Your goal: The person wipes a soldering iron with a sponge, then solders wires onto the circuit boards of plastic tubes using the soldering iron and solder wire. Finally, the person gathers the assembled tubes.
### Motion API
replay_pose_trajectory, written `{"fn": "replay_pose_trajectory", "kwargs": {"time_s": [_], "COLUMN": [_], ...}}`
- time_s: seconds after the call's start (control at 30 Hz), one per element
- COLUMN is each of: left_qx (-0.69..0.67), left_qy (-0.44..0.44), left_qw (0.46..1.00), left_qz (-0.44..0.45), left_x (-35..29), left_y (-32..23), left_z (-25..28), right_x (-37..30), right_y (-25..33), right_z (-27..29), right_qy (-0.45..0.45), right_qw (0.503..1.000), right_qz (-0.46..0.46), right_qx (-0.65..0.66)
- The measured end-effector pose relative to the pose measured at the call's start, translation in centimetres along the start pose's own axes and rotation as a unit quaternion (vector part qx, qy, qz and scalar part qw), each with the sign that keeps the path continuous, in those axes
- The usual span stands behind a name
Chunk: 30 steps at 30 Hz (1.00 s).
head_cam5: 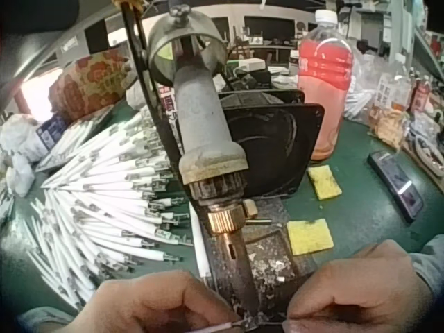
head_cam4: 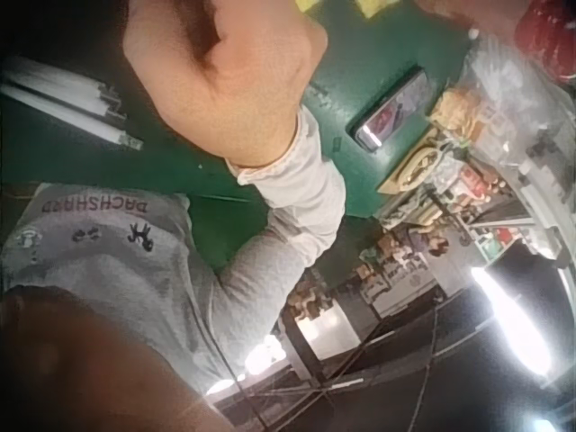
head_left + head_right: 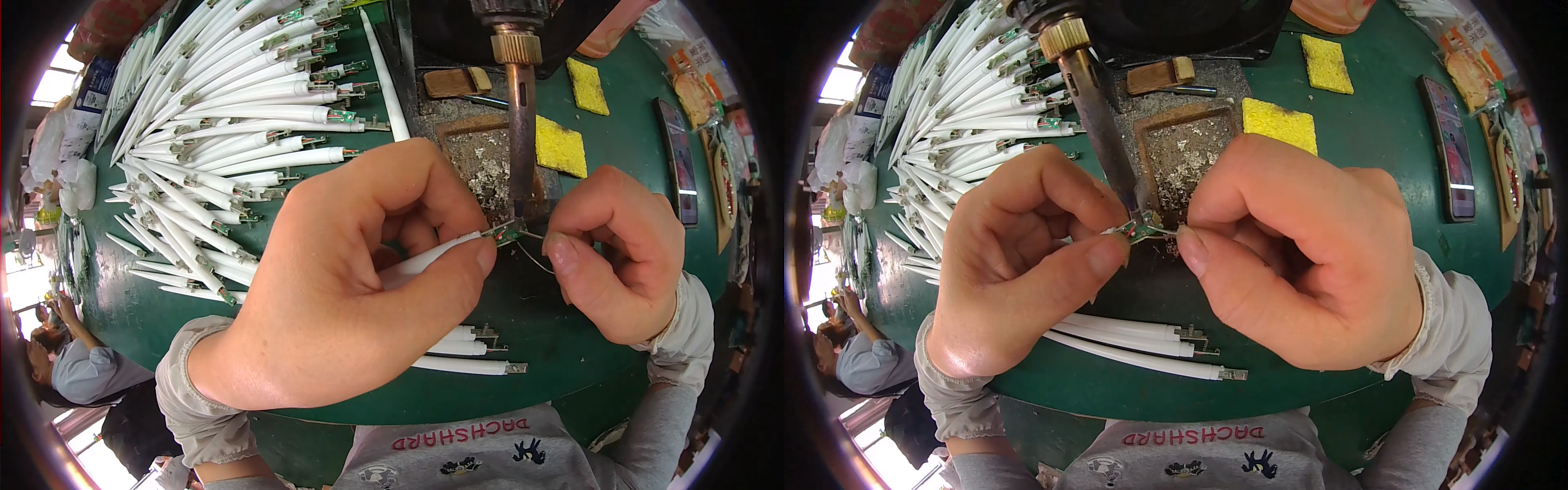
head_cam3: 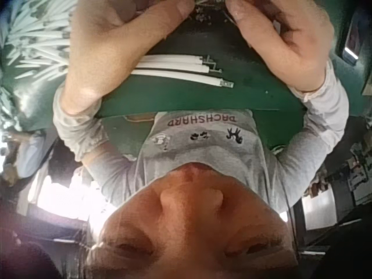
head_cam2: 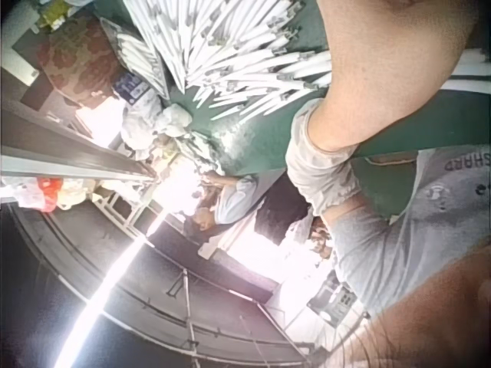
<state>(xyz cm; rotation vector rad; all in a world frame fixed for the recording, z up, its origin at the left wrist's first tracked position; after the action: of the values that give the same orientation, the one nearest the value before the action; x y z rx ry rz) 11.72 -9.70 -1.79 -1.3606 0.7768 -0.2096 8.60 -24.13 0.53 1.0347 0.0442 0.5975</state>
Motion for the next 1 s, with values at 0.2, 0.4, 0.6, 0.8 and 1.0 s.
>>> {"fn": "replay_pose_trajectory", "kwargs": {"time_s": [0.2,0.4,0.6,0.8,1.0], "left_qx": [-0.036,-0.05,-0.046,-0.007,-0.004], "left_qy": [-0.008,-0.004,-0.008,-0.021,-0.021], "left_qw": [0.998,0.998,0.999,1.0,1.0], "left_qz": [0.043,0.046,0.026,-0.012,-0.013], "left_x": [0.15,0.26,0.3,0.27,0.24], "left_y": [0.32,0.24,0.06,0.11,0.02], "left_z": [0.11,-0.09,-0.02,0.18,0.13], "right_x": [-0.06,-0.05,0.06,0.1,0.07], "right_y": [-0.35,-0.52,-0.45,-0.5,-0.49], "right_z": [-0.13,-0.2,-0.13,-0.17,-0.22], "right_qy": [-0.007,-0.007,-0.014,-0.013,-0.02], "right_qw": [0.999,0.999,0.999,0.999,0.998], "right_qz": [-0.041,-0.03,-0.033,-0.025,-0.04], "right_qx": [0.025,0.026,0.029,0.031,0.041]}}
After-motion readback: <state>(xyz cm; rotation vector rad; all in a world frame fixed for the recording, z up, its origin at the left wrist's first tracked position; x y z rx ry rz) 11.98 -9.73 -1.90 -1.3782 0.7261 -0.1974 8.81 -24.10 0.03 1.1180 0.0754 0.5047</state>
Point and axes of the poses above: each hand's wrist, its own x-axis towards the middle knuckle, its own z-axis out of the back of the hand, y = z × x, the point moved 7 cm from there along x, towards the middle knuckle, and after that the axes turned 7 degrees about z, right-handed, at the moved point
